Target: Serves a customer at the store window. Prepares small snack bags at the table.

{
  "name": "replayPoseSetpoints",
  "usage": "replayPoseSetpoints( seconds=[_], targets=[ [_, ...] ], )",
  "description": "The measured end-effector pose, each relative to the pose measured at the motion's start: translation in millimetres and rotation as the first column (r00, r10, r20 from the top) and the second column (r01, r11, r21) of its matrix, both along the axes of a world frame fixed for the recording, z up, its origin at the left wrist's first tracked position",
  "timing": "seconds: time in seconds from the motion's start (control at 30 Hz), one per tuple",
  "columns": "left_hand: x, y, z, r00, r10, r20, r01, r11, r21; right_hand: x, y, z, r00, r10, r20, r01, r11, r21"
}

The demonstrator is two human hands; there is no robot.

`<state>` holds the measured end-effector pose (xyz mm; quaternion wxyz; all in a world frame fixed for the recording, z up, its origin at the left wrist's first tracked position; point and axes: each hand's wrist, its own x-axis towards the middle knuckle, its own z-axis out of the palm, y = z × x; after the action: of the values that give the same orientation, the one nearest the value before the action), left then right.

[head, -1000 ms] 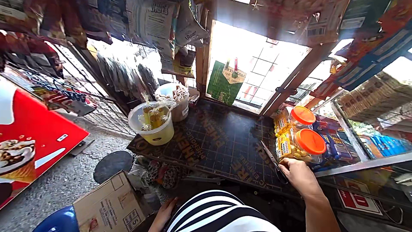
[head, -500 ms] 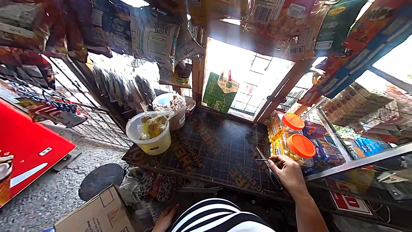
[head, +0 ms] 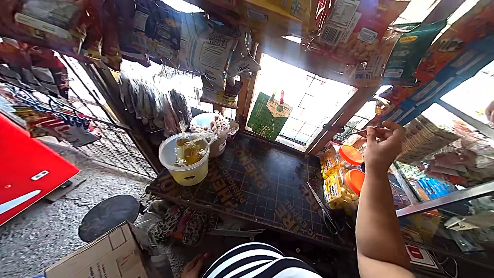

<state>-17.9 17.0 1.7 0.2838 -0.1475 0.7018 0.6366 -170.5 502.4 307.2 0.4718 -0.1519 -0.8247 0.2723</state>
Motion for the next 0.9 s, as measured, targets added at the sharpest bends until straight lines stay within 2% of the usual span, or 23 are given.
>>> replayPoseSetpoints(
  seconds=[0.23,0.4,0.5,0.57,0.63,0.7,0.77,0.83,0.9],
  targets=[
    [8,-10,-13,1.0,0.009,-0.005,-0.009,1.0,0.004,-49,18,1,0.983,-0.114,0.144,0.106,0.992,0.065],
    [14,-15,-13,0.998,0.057,0.017,-0.057,0.998,0.018,-59,20,-3,0.969,-0.114,0.217,0.099,0.992,0.082],
    [16,-16,-11,0.998,0.057,0.023,-0.057,0.998,-0.01,-53,13,9,0.923,-0.137,0.359,0.091,0.986,0.143],
    [16,-16,-8,0.997,0.066,0.028,-0.065,0.998,-0.024,-39,-4,14,0.941,-0.039,0.336,-0.013,0.988,0.153],
    [18,-15,-9,0.997,0.078,0.02,-0.077,0.996,-0.045,-18,-33,9,0.943,0.164,0.29,-0.21,0.968,0.135],
    [22,-17,-19,0.994,0.102,0.023,-0.101,0.994,-0.049,3,-66,-12,0.853,0.412,0.321,-0.463,0.88,0.101],
    [27,-18,-24,0.984,0.171,0.051,-0.169,0.985,-0.034,22,-105,-45,0.686,0.629,0.365,-0.688,0.724,0.047],
    [32,-20,-21,0.967,0.236,0.092,-0.235,0.972,-0.026,38,-143,-81,0.441,0.811,0.386,-0.859,0.505,-0.08],
    [38,-24,-15,0.949,0.284,0.134,-0.284,0.959,-0.017,50,-177,-114,0.185,0.918,0.35,-0.937,0.272,-0.219]
  ],
)
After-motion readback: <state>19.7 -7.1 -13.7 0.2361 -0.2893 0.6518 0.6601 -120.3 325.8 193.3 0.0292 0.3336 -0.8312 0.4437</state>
